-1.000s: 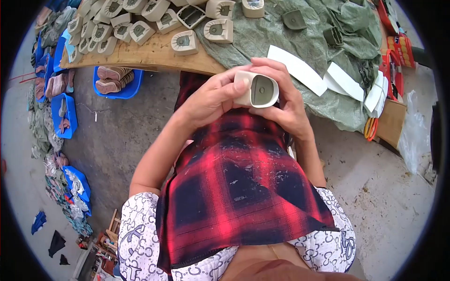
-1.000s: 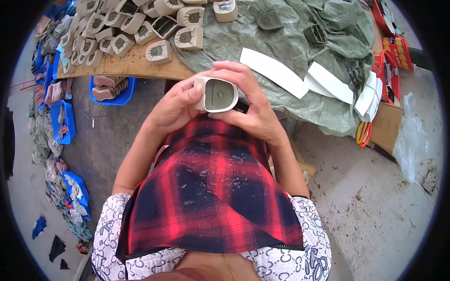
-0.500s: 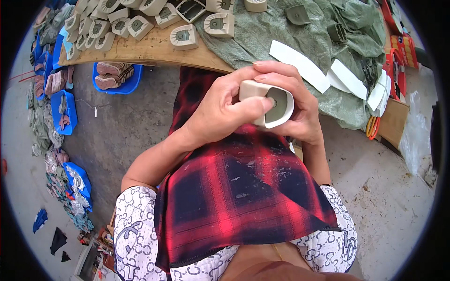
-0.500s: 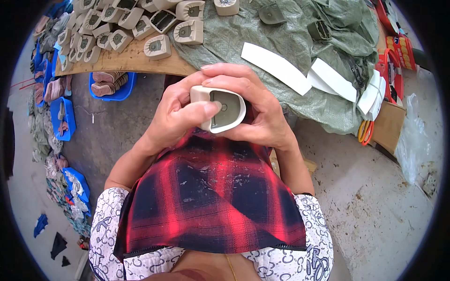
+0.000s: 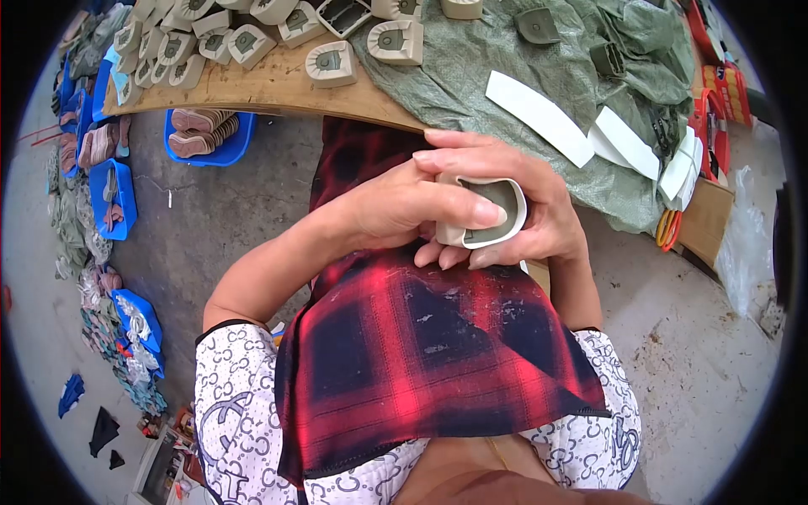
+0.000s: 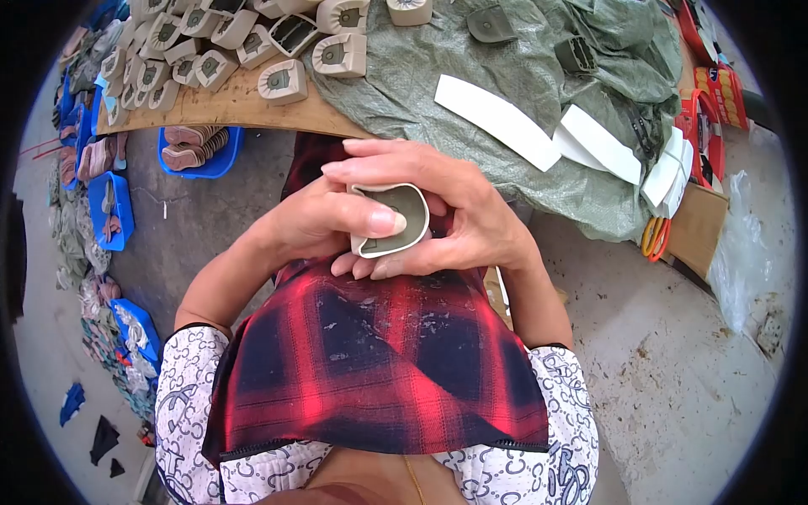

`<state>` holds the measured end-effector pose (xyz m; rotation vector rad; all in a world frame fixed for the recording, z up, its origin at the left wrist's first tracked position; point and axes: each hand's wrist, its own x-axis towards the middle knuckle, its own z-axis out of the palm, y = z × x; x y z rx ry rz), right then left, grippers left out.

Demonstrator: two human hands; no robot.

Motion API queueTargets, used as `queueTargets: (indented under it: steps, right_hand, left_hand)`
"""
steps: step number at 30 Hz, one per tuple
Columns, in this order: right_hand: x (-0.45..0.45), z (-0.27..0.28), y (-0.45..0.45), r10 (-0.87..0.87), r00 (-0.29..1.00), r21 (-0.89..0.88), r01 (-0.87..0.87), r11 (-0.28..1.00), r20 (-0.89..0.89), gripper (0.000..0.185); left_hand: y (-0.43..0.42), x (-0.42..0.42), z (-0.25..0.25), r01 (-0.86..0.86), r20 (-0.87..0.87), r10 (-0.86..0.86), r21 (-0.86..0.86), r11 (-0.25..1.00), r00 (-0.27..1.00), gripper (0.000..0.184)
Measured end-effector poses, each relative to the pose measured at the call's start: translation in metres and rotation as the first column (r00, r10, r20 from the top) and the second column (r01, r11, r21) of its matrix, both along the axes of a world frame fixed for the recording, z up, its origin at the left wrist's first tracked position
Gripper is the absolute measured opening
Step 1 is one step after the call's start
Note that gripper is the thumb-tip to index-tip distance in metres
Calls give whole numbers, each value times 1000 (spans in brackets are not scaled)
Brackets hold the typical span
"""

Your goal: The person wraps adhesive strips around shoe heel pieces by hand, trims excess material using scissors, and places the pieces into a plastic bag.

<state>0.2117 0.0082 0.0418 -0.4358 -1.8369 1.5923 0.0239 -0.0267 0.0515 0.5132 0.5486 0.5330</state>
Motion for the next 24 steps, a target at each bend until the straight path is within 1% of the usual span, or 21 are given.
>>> queueTargets:
  steps: [1,3,5,8,10,12,13,15,16,18,20,22,23,24]
  right_hand:
    - [-3,-10,1,15,993,18,-13,1000,-118,67]
    - [-6,-12,3,38,988,30,-34,999,-147,66]
    - [-7,-18,2,40,980,34,-34,999,-194,63]
    - [-5,-24,7,87,965,87,-67,994,-247,60]
    - [-3,-21,7,66,970,23,-63,998,-233,62]
    - [-4,-13,2,-22,976,-45,13,999,-217,62]
    - [-6,-4,-3,-103,973,-81,88,993,-205,62]
    - [-5,-4,-1,-115,974,18,121,993,-194,64]
    - [-6,-10,-3,-122,960,23,132,991,-253,64]
    - [-2,-22,7,-51,965,150,92,984,-256,64]
    - [-1,-19,13,-28,972,212,80,974,-235,62]
    - [-5,-7,9,-116,974,162,149,975,-195,59]
    - [-12,4,-4,-216,962,88,233,969,-165,58]
    - [-15,11,-8,-313,940,18,318,948,-133,58]
  left_hand:
    - [-1,0,0,3,26,-2,-10,1000,1000,21]
    - [-4,1,0,-16,89,20,-40,999,996,19]
    - [-6,4,-3,-45,115,49,-39,998,992,19]
    - [-9,9,-13,-84,183,92,-48,995,979,23]
    - [-5,10,-15,-104,228,112,-47,994,967,26]
    - [0,6,-12,-119,258,125,-36,992,958,30]
    - [1,6,-11,-157,213,151,11,988,965,32]
    - [2,8,-10,-217,125,204,107,970,971,35]
    - [4,7,-8,-189,134,177,88,978,975,36]
    - [6,4,-7,-128,158,120,42,991,980,37]
    - [7,5,-11,-118,171,108,49,992,979,39]
    - [12,7,-5,-138,215,116,89,986,970,40]
    - [10,9,1,-181,211,167,48,982,963,45]
    - [9,10,2,-178,229,163,45,983,960,46]
